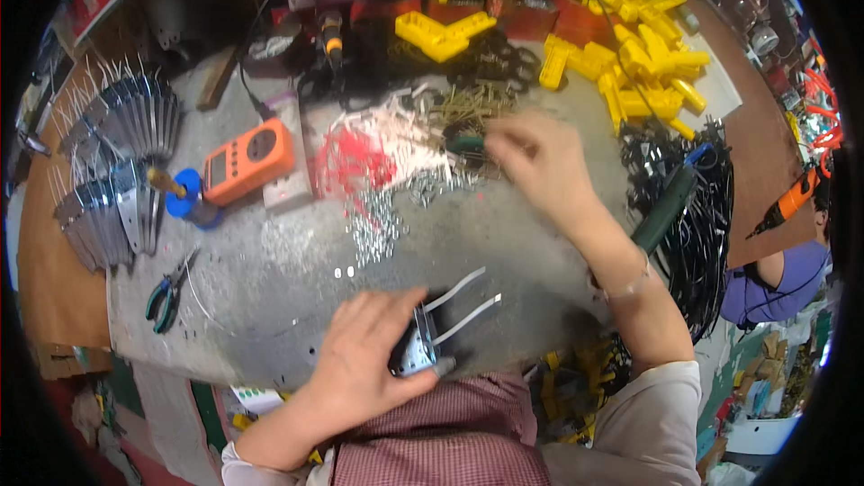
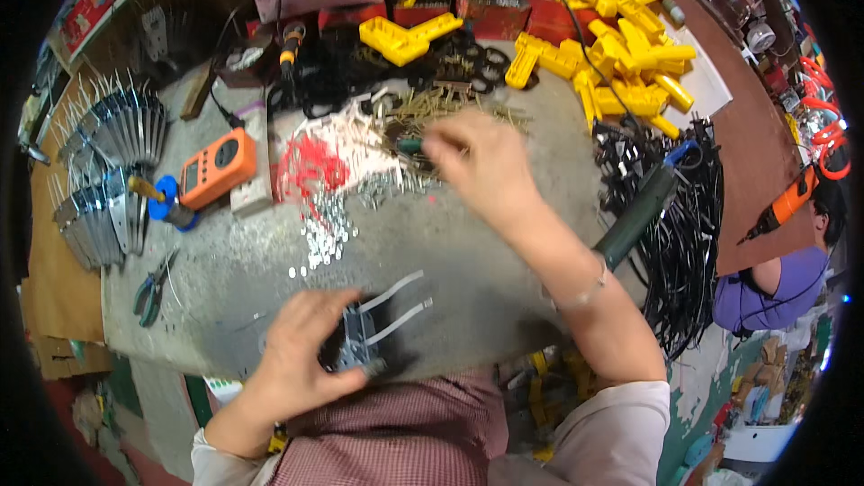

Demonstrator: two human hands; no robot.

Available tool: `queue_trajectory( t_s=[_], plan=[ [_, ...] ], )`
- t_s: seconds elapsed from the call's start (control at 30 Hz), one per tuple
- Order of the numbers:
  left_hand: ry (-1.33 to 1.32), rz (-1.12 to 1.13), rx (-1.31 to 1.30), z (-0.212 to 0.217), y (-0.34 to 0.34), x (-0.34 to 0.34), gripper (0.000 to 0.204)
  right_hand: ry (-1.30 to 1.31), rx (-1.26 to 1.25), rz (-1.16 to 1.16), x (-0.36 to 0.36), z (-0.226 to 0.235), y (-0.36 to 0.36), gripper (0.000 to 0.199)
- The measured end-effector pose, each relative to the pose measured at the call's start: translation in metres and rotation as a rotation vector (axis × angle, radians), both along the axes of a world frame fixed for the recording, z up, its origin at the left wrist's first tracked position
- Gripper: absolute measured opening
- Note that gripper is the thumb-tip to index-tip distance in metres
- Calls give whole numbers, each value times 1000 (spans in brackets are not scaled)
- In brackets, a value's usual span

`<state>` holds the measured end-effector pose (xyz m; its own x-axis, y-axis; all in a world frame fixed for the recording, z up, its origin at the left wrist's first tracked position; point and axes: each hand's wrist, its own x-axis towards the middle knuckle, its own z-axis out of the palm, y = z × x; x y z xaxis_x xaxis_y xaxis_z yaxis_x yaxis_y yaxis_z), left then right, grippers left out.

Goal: The person assembles an electric heating tool by fitting the metal heating element into a plastic handle, soldering the wires with a soldering iron, securing the handle casing with screws using an electric screwdriver, and applying a label sticker to the tool.

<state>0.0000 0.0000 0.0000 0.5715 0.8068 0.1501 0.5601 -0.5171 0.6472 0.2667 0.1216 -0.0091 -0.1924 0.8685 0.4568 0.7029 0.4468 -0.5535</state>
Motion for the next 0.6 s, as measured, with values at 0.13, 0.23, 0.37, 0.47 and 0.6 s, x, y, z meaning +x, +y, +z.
queue_trajectory(
  t_s=[0.13,0.23,0.37,0.47,0.6],
  plan=[
    [-58,38,49,13,6,9,67,566,-895,39,4,-9,-75,17],
    [-24,38,39,10,7,3,66,755,-843,31,2,-5,-104,19],
    [53,117,151,8,2,7,68,544,-599,-14,-4,-1,-126,20],
    [190,122,198,8,-2,19,75,311,-438,-47,-14,0,-139,22],
    [155,30,168,-6,-9,30,94,190,-448,133,-41,-2,-152,26]
  ],
)
